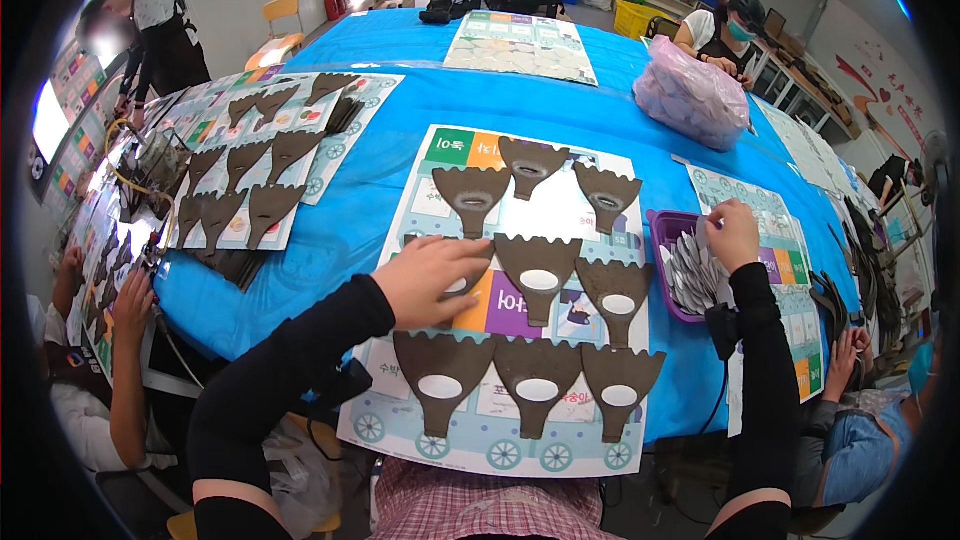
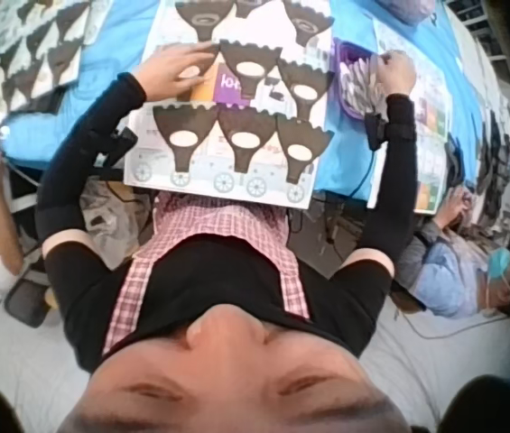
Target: Assembling shoe components by manually applying small oval patches onto brown leather-like upper parts on a production table.
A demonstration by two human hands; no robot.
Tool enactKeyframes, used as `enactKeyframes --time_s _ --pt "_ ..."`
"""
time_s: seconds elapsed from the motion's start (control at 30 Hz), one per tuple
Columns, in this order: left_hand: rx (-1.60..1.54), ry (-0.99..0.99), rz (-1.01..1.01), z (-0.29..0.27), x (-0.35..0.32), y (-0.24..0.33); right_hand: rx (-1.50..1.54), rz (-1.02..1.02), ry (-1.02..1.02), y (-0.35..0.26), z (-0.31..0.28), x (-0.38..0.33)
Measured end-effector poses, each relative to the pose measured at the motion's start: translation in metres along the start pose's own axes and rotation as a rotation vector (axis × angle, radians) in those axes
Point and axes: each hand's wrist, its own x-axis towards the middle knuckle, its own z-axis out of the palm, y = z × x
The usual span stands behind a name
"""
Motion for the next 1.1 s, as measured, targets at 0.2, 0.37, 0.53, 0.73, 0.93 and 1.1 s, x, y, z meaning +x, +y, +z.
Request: enactKeyframes --time_s 0.2,0.37,0.53,0.73,0.93,1.1 --pt "-0.033 0.006 -0.066 0.005 0.024 -0.051 0.952 0.171 -0.048 -0.107 -0.056 0.036" --pt "-1.502 0.078 -0.430 -0.030 0.049 -0.041 0.668 -0.515 0.176 -0.246 -0.043 0.049" --pt "-1.368 0.314 -0.381 -0.032 0.049 -0.066 0.966 -0.560 -0.061 -0.291 -0.023 0.068" --pt "-1.227 0.328 -0.441 -0.023 0.049 -0.086 1.211 -0.058 -0.423 -0.281 0.016 0.089" --pt "-0.128 0.271 -0.173 0.028 0.027 -0.058 1.253 0.110 -0.552 -0.278 0.076 0.085" --pt "-0.038 0.176 -0.172 0.040 0.015 -0.053 1.011 -0.089 -0.583 -0.280 0.101 0.094"
